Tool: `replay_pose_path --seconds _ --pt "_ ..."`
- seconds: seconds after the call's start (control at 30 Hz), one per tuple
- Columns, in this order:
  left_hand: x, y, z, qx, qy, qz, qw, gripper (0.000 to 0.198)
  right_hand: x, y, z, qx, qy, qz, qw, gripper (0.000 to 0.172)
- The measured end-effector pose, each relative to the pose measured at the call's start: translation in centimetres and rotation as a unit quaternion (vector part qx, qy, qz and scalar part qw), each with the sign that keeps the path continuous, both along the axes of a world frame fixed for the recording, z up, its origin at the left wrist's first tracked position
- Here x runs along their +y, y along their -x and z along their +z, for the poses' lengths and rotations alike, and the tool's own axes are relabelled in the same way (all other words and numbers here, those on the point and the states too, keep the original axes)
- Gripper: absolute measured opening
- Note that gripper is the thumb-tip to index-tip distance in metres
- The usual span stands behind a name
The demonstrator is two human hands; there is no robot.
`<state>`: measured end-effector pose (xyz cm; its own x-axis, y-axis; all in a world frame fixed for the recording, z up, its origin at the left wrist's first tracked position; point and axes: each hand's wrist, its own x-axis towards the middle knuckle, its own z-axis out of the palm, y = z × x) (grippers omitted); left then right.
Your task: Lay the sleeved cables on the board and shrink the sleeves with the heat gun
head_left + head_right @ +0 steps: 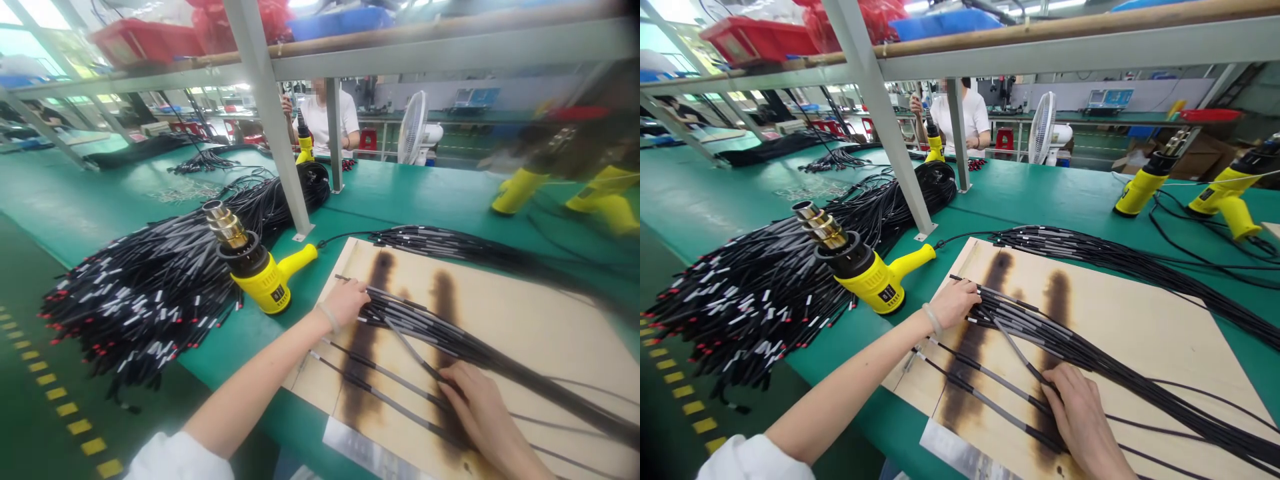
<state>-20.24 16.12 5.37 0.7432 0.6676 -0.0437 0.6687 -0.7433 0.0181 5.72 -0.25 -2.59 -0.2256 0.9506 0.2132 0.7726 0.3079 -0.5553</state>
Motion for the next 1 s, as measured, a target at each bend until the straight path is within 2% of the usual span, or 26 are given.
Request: replay_pose_path --seconds 0.23,0.5,0.73,0.83,1.0 --pt "-1.2 0.8 0.7 0.000 -0.007 -0.010 1.000 0.016 -0.8 -0.2 0.4 0.038 -0.007 -0.004 0.999 0.016" --pt "-2.9 3.7 1.7 0.008 0.051 0.023 0.998 0.022 -1.2 -1.5 0.7 0.017 -0.065 0.009 0.998 0.018" --pt "-3.8 5.9 2.8 0.018 0.079 0.062 0.995 0.025 -1.0 0.1 1.1 0.007 -0.049 0.018 0.999 0.017" --pt "-3.9 7.2 2.6 0.007 0.087 0.086 0.992 0.023 -0.8 0.9 1.4 0.023 -0.027 0.031 0.999 0.017" --pt "-3.9 8.5 1.0 -0.037 0.105 0.116 0.987 0.018 -0.4 1.5 1.4 0.037 -0.020 0.047 0.998 0.016"
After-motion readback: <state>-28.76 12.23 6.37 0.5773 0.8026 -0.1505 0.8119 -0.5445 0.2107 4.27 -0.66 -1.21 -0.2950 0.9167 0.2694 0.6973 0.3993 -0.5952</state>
